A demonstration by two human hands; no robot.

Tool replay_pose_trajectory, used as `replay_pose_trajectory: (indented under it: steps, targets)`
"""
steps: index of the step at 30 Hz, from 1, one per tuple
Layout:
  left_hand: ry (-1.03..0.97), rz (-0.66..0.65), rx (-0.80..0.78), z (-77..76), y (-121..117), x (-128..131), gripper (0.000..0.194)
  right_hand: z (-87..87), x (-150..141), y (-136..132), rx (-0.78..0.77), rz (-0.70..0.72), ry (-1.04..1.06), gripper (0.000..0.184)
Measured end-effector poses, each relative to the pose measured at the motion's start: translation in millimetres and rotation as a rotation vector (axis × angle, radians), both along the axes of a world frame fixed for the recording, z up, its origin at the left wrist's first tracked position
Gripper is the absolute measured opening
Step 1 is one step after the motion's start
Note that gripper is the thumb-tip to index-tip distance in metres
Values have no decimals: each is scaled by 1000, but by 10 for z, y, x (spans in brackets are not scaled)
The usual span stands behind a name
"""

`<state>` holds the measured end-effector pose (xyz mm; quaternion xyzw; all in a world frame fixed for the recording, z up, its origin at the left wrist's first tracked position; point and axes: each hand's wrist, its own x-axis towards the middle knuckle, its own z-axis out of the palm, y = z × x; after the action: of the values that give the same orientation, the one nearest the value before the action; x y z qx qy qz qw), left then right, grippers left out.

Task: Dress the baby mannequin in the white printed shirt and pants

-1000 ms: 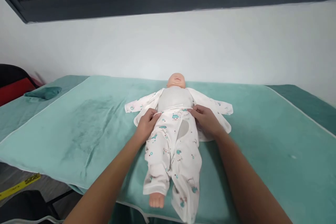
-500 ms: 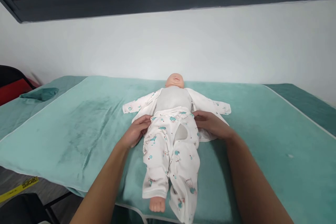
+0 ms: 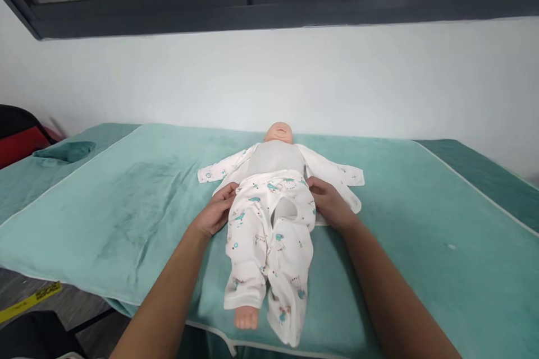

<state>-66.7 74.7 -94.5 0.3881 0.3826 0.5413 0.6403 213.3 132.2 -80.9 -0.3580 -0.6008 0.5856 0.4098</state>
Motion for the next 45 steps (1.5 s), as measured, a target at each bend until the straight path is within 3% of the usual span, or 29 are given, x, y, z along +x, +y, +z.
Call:
replay_pose_trajectory:
  steps: [7, 12, 15, 19, 23, 26, 30, 39, 42, 45]
  targets:
    - [-95, 109, 1, 38, 53, 186, 38, -89, -185, 70, 69, -308, 12, 29]
    - [-48, 188, 11, 7, 94, 228, 40, -67, -216, 90, -23, -223, 162, 31]
    - [59, 277, 5, -12, 96, 202, 39, -61, -203, 105, -73, -153, 168, 31]
    - [197, 380, 56, 0, 96, 197, 38, -87, -193, 136, -90, -163, 137, 32]
    - [201, 344, 5, 15, 94, 224, 42, -145, -197, 147, 94, -335, -7, 30]
    - [182, 332, 7, 10, 100, 241, 43, -171, -190, 147, 271, -447, -81, 40]
    - [167, 318, 14, 3, 141, 238, 46, -139, -163, 172, 325, -377, -166, 46]
    - [226, 285, -45, -29, 253, 192, 43, 14, -167, 412, 227, -468, -331, 32]
    - [226, 372, 76, -4, 204, 244, 38, 11, -181, 354, 291, -468, -273, 29]
    - [247, 429, 211, 44, 137, 285, 32, 23, -179, 237, 463, -401, -171, 25]
